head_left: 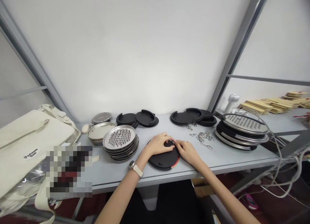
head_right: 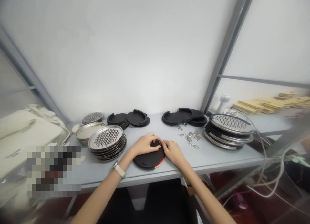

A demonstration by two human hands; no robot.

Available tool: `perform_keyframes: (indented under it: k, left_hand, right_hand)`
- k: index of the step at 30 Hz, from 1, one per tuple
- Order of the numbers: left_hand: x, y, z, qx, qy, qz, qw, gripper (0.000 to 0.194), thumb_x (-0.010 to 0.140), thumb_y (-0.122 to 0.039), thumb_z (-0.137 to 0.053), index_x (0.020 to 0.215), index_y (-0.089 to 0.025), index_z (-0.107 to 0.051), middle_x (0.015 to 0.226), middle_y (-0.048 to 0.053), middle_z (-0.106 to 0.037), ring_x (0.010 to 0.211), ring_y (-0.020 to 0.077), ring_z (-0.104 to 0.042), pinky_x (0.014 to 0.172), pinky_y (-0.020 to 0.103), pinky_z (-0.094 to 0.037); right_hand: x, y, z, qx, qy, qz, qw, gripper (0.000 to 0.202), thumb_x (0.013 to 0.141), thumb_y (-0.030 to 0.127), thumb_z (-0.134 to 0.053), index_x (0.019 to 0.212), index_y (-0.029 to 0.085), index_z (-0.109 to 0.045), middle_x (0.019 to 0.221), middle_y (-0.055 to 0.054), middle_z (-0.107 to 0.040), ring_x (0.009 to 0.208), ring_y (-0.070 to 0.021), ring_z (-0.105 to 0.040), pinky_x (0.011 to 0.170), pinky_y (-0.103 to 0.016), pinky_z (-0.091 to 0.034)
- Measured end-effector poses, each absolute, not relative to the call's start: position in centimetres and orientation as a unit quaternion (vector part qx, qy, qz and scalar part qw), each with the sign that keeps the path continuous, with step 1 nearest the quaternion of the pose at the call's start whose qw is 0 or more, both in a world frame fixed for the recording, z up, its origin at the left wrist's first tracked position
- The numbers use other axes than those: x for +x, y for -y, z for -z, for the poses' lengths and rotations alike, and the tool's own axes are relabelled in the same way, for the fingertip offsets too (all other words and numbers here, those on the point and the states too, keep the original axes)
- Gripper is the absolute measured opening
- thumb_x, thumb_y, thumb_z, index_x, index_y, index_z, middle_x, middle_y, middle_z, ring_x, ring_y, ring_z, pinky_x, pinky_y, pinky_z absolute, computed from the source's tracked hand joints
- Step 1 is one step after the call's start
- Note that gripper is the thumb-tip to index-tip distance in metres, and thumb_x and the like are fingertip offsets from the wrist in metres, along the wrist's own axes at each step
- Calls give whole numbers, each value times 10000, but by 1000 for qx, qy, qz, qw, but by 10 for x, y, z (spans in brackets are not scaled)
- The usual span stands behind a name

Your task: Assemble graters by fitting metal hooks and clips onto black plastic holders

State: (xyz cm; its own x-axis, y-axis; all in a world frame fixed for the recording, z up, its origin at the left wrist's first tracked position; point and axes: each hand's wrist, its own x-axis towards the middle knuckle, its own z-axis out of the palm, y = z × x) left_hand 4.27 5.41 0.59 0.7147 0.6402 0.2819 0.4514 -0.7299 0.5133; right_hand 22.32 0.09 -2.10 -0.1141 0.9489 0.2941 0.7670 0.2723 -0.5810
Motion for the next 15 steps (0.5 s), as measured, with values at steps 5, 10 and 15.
perform_keyframes:
  k: [5,10,15]
  left_hand:
    - [43,-55,-6,902,-295,-222,224,208,813,-401,-601,951,-252,-647,847,-14,-529,695,118,-502,653,252,-395]
    - [43,-56,-6,900,-290,-220,241,186,814,-390,-601,915,-241,-648,838,-14,-523,691,113,-504,670,250,-408]
    - [43,-57,-5,899,-287,-221,248,175,812,-383,-605,908,-240,-639,846,-16,-525,692,110,-503,675,252,-411]
  right_hand:
    - [223,0,22,-583,733,-142,319,481,986,387,-287,819,195,-695,787,-70,-736,709,-219,-664,668,-292,-425]
    - [222,0,24,-581,738,-130,318,479,993,368,-277,846,190,-697,812,-78,-742,717,-220,-669,673,-293,-425]
    - [222,1,26,-584,742,-115,309,473,994,346,-280,848,187,-701,808,-81,-743,708,-222,-670,664,-293,-418]
